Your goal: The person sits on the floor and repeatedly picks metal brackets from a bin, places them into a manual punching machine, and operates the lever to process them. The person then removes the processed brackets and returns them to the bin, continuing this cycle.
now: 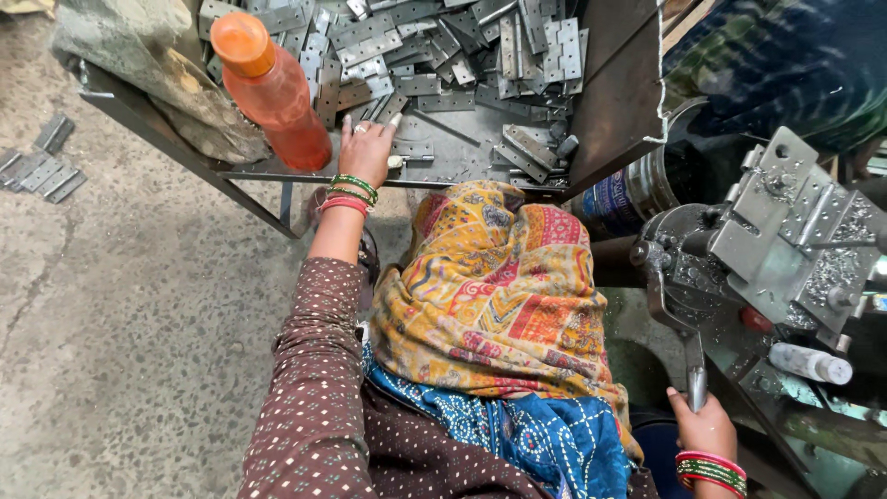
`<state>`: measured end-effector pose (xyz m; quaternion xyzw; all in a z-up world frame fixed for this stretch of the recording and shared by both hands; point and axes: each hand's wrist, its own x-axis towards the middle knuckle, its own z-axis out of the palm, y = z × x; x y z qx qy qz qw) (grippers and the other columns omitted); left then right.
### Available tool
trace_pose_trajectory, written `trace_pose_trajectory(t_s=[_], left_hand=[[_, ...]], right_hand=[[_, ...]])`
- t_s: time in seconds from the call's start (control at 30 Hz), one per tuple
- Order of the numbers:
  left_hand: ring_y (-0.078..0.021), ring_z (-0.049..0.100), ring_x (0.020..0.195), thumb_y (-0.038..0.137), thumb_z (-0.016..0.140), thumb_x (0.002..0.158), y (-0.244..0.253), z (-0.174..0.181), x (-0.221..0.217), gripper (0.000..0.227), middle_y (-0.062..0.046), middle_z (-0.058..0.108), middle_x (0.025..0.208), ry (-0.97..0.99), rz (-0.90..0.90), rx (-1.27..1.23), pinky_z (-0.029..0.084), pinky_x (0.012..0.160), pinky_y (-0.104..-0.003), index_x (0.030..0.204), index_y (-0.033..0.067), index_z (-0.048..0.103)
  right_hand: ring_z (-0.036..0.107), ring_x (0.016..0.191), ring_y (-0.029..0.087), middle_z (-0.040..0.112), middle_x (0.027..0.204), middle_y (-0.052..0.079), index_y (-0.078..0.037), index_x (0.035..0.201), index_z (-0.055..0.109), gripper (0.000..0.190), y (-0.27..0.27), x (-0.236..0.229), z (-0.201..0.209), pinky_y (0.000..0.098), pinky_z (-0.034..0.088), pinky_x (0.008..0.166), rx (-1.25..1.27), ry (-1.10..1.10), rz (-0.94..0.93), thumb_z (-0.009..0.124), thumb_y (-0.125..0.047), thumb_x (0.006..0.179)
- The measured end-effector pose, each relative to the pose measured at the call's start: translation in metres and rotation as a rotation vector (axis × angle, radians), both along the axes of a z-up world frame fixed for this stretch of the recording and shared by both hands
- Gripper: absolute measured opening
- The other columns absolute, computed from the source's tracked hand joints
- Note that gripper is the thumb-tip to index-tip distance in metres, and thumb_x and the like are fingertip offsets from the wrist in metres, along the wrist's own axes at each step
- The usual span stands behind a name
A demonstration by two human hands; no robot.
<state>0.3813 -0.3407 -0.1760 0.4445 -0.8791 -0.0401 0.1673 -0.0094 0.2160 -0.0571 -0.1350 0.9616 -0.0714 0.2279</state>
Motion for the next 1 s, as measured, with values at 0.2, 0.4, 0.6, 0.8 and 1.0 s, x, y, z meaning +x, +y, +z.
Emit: trace_pose_trajectory(t_s=[0.2,0.4,0.6,0.8,1.0], left_hand=[[-0.0299,0.061,0.116,0.000,0.058,0.090,0.004,-0.002,-0.003,0.054,-0.009,0.069,0.110,-0.027,-0.039,-0.007,0.035,0.120,-0.052,0.141,0.0188,0.062],[-0.0306,0.061,0.119,0.002,0.056,0.093,0.021,-0.010,0.005,0.054,-0.010,0.070,0.117,0.112,-0.066,-0.174,0.036,0.117,-0.051,0.145,0.0161,0.058],[-0.0293,0.061,0.118,0.002,0.058,0.088,0.000,-0.013,0.000,0.060,-0.009,0.070,0.112,-0.042,-0.085,-0.062,0.036,0.116,-0.051,0.146,0.0161,0.057],[-0.0326,0.060,0.118,0.007,0.062,0.090,0.001,-0.010,-0.004,0.054,-0.014,0.069,0.111,0.017,-0.090,-0.081,0.035,0.118,-0.051,0.143,0.0147,0.058],[-0.0317,0.060,0.117,0.001,0.061,0.089,-0.004,-0.011,-0.004,0.053,-0.011,0.070,0.112,-0.017,-0.066,-0.019,0.035,0.117,-0.051,0.140,0.0134,0.061]], right_hand=[[0.068,0.051,0.031,0.067,0.064,0.019,-0.002,0.106,0.071,0.049,0.005,0.003,0.000,0.0442,0.054,0.055,0.027,0.011,-0.014,0.070,-0.049,0.093],[0.070,0.052,0.032,0.069,0.064,0.019,-0.002,0.105,0.071,0.050,0.002,-0.002,-0.002,0.0442,0.055,0.057,0.037,0.019,0.008,0.069,-0.050,0.092],[0.071,0.054,0.033,0.069,0.065,0.020,-0.001,0.106,0.070,0.051,0.003,0.000,-0.001,0.0452,0.055,0.058,0.037,0.030,0.020,0.069,-0.051,0.092],[0.072,0.056,0.035,0.070,0.065,0.021,-0.001,0.106,0.068,0.053,0.002,0.002,0.001,0.0460,0.056,0.060,0.052,0.049,0.023,0.067,-0.052,0.092],[0.073,0.058,0.036,0.070,0.065,0.021,-0.001,0.105,0.068,0.053,0.000,0.004,0.004,0.0472,0.056,0.062,0.082,0.055,0.031,0.067,-0.052,0.093]])
